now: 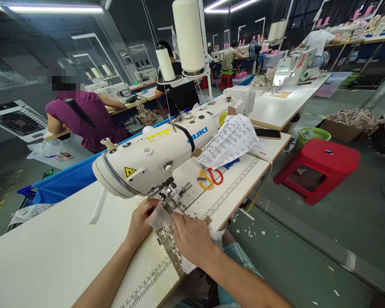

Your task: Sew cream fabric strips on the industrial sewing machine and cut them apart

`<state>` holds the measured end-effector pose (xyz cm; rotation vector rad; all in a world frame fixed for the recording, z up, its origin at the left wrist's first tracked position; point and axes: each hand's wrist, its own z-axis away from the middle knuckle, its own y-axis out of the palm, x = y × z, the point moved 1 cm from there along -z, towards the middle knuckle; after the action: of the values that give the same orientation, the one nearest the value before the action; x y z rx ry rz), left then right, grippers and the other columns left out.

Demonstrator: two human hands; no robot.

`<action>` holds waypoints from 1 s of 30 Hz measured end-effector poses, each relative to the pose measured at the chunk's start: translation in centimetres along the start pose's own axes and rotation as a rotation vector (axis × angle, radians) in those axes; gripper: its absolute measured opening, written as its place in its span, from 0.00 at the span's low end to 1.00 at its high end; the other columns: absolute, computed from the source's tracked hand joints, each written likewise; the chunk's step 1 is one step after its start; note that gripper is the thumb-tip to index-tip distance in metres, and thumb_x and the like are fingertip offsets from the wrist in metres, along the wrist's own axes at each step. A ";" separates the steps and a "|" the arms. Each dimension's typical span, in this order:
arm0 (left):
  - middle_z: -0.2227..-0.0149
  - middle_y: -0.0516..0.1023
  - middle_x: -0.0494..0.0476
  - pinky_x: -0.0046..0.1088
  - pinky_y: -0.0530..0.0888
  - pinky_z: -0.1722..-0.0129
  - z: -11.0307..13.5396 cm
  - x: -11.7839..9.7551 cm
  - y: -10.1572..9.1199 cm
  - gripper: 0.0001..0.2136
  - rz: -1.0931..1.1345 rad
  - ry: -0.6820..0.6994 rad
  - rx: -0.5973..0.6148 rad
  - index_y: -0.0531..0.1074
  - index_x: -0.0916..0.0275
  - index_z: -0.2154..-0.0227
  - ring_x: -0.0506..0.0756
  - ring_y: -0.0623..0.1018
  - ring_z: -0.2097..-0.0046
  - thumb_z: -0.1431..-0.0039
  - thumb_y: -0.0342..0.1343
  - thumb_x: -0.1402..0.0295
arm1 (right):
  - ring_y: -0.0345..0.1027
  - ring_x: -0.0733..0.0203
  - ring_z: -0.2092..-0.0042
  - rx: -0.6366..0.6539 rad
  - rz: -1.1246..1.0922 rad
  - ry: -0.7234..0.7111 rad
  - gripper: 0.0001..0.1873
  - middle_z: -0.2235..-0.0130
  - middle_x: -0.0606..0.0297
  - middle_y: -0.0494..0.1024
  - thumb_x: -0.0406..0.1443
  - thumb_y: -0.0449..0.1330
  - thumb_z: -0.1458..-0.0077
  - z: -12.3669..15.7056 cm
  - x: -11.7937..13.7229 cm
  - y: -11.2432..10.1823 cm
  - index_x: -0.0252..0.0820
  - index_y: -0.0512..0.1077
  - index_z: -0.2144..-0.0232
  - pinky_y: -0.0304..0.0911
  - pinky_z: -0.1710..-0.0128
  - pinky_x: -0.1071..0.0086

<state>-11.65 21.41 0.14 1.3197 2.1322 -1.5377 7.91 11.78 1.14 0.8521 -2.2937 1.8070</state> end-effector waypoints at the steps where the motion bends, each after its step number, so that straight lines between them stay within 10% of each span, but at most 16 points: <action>1: 0.65 0.80 0.56 0.30 0.74 0.65 0.0 0.0 0.0 0.11 0.008 -0.006 -0.002 0.76 0.58 0.69 0.56 0.79 0.62 0.36 0.53 0.60 | 0.79 0.58 0.62 -0.019 -0.010 -0.008 0.17 0.57 0.55 0.82 0.33 0.49 0.32 0.0 0.0 0.2 0.36 0.67 0.44 0.66 0.68 0.71; 30: 0.67 0.79 0.56 0.32 0.73 0.64 -0.2 -0.7 0.0 0.11 0.020 -0.058 0.017 0.74 0.58 0.70 0.57 0.77 0.63 0.36 0.52 0.60 | 0.78 0.61 0.64 -0.130 -0.041 -0.045 0.18 0.57 0.56 0.83 0.32 0.46 0.31 -0.1 -0.5 0.3 0.35 0.70 0.46 0.65 0.72 0.72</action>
<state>-11.16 21.16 0.65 1.2813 2.0696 -1.5708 8.14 12.13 0.73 0.9199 -2.3721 1.6180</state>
